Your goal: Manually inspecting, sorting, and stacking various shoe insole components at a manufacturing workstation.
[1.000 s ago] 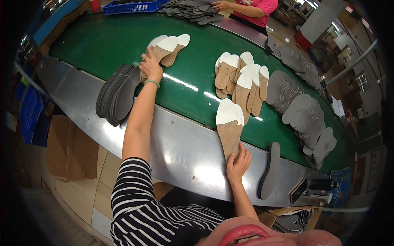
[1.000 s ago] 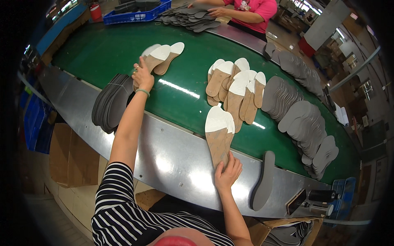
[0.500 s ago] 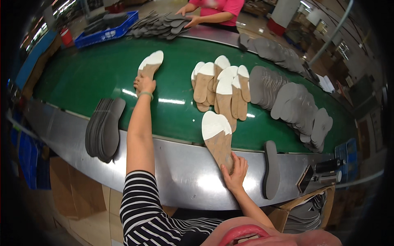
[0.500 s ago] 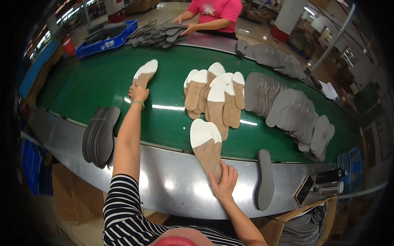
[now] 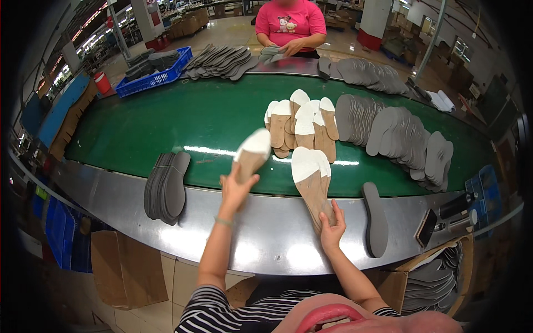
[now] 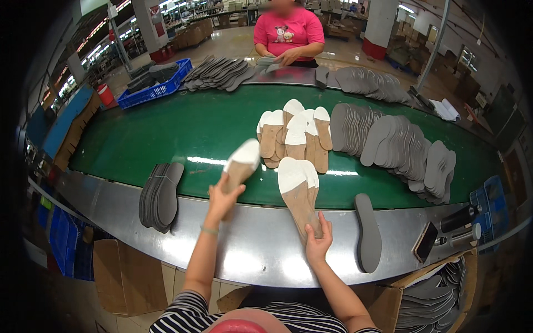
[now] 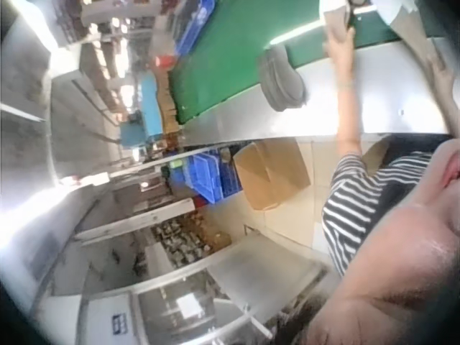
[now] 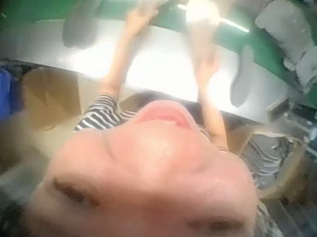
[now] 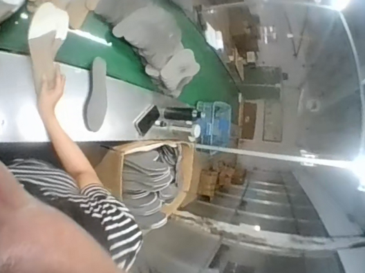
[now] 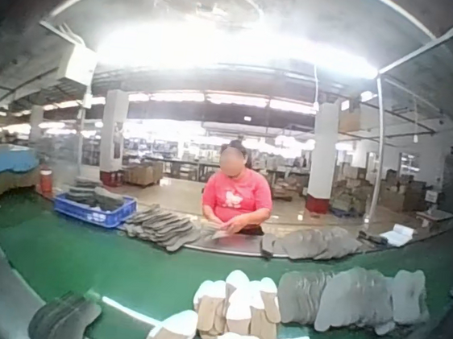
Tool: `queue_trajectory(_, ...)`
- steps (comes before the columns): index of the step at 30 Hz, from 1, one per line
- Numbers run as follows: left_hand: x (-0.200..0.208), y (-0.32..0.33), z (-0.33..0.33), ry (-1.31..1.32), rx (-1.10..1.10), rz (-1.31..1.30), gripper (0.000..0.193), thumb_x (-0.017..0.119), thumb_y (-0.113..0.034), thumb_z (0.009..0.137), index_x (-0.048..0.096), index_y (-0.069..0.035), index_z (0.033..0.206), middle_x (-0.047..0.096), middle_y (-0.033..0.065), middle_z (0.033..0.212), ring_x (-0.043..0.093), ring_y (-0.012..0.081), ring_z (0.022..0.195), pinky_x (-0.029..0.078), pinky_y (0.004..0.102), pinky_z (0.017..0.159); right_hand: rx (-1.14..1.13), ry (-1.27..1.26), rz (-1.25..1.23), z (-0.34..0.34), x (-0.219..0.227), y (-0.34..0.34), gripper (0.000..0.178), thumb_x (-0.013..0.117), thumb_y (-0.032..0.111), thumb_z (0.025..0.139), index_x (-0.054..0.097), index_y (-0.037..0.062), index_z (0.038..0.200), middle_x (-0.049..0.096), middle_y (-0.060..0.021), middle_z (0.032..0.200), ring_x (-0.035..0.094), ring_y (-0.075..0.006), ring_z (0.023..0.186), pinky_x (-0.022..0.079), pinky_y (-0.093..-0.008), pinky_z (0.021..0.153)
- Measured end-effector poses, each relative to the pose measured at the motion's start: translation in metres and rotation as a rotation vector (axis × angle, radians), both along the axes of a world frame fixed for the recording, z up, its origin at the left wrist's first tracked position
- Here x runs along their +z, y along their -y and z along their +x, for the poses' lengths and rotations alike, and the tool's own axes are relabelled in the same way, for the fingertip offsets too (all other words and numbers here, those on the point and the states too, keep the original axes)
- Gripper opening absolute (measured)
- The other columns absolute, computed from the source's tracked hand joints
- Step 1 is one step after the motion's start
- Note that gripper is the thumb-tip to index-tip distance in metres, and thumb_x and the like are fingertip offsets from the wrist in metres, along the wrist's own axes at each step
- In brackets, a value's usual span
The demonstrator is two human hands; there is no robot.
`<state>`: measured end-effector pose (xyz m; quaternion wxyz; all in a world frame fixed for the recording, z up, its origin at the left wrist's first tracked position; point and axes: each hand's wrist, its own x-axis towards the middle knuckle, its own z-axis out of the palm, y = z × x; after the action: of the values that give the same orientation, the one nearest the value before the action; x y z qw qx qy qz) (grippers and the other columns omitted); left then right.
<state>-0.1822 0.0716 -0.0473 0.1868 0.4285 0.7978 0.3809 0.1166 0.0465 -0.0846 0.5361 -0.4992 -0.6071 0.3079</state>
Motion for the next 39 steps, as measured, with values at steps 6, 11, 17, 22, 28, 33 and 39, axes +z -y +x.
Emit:
queue_trajectory(6, -0.025, 0.073, 0.107, 0.227, -0.044, 0.031, 0.072, 0.048, -0.054, 0.093, 0.04, -0.002, 0.143, 0.044, 0.031, 0.116, 0.046, 0.0428, 0.111, 0.035, 0.0448, 0.102, 0.152, -0.639, -0.302, -0.052, 0.036, 0.027, 0.053, 0.065, 0.006, 0.087, 0.047, -0.0042, 0.136, 0.053, -0.0093, 0.105, 0.053, -0.0175, 0.1, 0.041, -0.0278, 0.094)
queue_trajectory(11, -0.037, 0.089, 0.16, 0.284, -0.037, 0.232, 0.079, 0.055, -0.035, 0.093, 0.013, 0.001, 0.15, 0.039, 0.03, 0.12, 0.045, 0.0408, 0.107, 0.036, 0.0437, 0.097, 0.214, -0.17, -0.434, -0.055, -0.028, 0.043, 0.061, 0.066, 0.014, 0.086, 0.041, -0.0001, 0.14, 0.04, -0.0139, 0.116, 0.041, -0.0249, 0.114, 0.036, -0.0338, 0.102)
queue_trajectory(17, -0.051, 0.094, 0.176, 0.307, -0.074, 0.298, 0.078, 0.055, -0.019, 0.09, 0.009, 0.001, 0.15, 0.038, 0.0301, 0.12, 0.045, 0.0409, 0.109, 0.036, 0.0441, 0.098, 0.241, -0.317, -0.572, -0.043, -0.007, 0.043, 0.079, 0.063, 0.009, 0.086, 0.017, 0.004, 0.15, 0.028, -0.0174, 0.138, 0.035, -0.0298, 0.128, 0.035, -0.0371, 0.106)
queue_trajectory(22, -0.028, 0.102, 0.204, 0.318, -0.062, 0.504, 0.073, 0.049, -0.018, 0.094, 0.007, 0.003, 0.15, 0.039, 0.0278, 0.123, 0.043, 0.0396, 0.113, 0.033, 0.0435, 0.1, 0.6, -0.557, -0.81, -0.015, 0.032, 0.031, 0.095, 0.066, 0.006, 0.083, 0.002, 0.0051, 0.152, 0.03, -0.0177, 0.148, 0.037, -0.0274, 0.133, 0.037, -0.0363, 0.105)
queue_trajectory(28, -0.025, 0.125, 0.177, 0.565, -0.161, 0.859, 0.071, 0.038, -0.034, 0.1, 0.002, 0.0, 0.151, 0.014, 0.0221, 0.153, 0.025, 0.0335, 0.139, 0.02, 0.0435, 0.113, 1.009, -0.301, -0.439, -0.004, 0.057, 0.007, 0.099, 0.075, 0.003, 0.072, 0.015, 0.0052, 0.15, 0.038, -0.0145, 0.145, 0.038, -0.0257, 0.133, 0.035, -0.0339, 0.107)
queue_trajectory(33, -0.053, 0.16, 0.017, -0.234, 0.085, 0.953, 0.055, 0.042, -0.027, 0.099, 0.025, -0.007, 0.148, 0.04, 0.0124, 0.139, 0.047, 0.0237, 0.116, 0.041, 0.0393, 0.098, 1.021, 0.389, 0.044, -0.019, 0.088, -0.024, 0.09, 0.075, 0.0, 0.065, 0.033, 0.0105, 0.144, 0.048, -0.0088, 0.134, 0.046, -0.0311, 0.123, 0.033, -0.0408, 0.108)
queue_trajectory(39, 0.022, 0.197, -0.004, 0.342, 0.299, 0.788, 0.042, 0.048, -0.019, 0.097, 0.044, -0.007, 0.137, 0.053, 0.0055, 0.111, 0.052, 0.0157, 0.094, 0.046, 0.0341, 0.085, 1.104, 1.124, 0.544, -0.078, 0.089, -0.06, 0.066, 0.065, 0.003, 0.074, 0.049, 0.026, 0.133, 0.053, -0.0023, 0.11, 0.052, -0.0258, 0.111, 0.022, -0.0596, 0.11)
